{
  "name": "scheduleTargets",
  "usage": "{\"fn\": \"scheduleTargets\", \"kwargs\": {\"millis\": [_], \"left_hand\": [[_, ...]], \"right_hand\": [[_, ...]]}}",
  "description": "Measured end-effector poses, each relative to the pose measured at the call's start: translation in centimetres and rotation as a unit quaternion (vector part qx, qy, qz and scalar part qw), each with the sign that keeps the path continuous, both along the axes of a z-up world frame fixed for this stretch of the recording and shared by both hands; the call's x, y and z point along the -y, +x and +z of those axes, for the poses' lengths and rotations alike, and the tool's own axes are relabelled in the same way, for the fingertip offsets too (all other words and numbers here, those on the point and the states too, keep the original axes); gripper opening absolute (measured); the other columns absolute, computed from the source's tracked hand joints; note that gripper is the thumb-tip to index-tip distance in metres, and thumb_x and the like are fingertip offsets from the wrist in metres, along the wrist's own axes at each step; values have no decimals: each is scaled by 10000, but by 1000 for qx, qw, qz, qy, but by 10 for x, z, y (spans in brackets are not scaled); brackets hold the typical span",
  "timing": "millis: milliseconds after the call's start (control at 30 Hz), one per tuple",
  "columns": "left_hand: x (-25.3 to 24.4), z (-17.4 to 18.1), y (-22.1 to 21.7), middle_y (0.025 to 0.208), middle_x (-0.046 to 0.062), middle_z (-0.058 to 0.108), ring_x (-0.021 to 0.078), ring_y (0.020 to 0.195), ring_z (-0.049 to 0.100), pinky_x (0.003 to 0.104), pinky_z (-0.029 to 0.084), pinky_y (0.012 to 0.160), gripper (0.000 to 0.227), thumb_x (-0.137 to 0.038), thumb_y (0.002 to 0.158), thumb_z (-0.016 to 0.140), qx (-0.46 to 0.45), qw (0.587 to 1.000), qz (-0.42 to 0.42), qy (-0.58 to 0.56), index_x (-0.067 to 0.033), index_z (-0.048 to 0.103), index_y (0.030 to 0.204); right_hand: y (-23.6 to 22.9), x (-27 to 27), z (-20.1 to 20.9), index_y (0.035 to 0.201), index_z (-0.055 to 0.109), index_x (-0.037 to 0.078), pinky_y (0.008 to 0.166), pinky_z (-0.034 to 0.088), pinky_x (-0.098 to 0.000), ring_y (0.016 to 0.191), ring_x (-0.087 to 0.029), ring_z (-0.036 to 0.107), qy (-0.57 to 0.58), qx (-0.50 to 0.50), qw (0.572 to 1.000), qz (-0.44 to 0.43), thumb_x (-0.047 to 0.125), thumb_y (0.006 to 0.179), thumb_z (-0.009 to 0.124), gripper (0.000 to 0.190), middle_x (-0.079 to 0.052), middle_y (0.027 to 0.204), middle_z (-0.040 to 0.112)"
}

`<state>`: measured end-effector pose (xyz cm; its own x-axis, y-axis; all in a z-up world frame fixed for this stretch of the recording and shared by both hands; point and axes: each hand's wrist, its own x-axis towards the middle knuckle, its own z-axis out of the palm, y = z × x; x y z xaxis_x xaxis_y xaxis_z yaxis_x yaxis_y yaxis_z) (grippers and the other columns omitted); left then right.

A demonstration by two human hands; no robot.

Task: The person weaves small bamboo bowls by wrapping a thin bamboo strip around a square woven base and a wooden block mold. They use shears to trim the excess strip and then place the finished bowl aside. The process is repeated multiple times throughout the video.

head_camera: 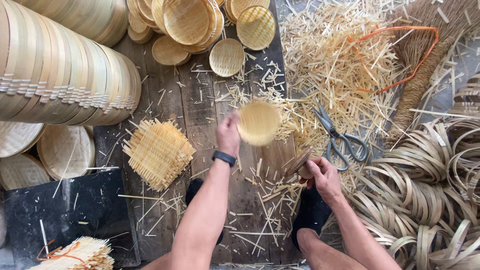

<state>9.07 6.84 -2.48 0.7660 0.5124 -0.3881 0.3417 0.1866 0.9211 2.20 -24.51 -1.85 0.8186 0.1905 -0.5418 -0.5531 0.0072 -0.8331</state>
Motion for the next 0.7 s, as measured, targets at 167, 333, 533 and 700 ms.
{"fn": "scheduleTargets", "kwargs": {"millis": [167,333,533,700], "left_hand": [[8,46,13,923,74,759,184,801,731,349,626,737,362,-376,911,694,2,985,-68,-160,-61,719,1087],[59,11,-63,907,48,706,113,767,669,302,594,679,489,-548,947,651,-286,931,-225,-41,-67,707,1013],[68,-44,-122,999,65,756,138,860,700,290,586,771,451,-280,826,806,-55,993,-76,-67,-36,684,1185],[-23,-34,-121,1035,94,751,212,932,706,353,560,851,465,-320,837,813,-72,955,10,288,-53,689,1196]], "right_hand": [[-5,-9,1,1082,609,-23,448,499,-280,611,-219,726,3,0,1000,10,287,996,588,322,-167,837,749],[-14,-20,-22,1209,625,-1,641,625,-300,830,-165,703,63,19,997,39,337,987,570,408,-120,1043,684],[-15,-34,-55,1118,745,-44,784,513,-274,915,-162,609,-84,111,982,125,311,1160,598,386,-133,1018,667],[-11,-62,-32,1208,713,1,623,562,-293,705,-137,654,-10,-39,998,44,213,969,655,324,-62,918,733]]}}
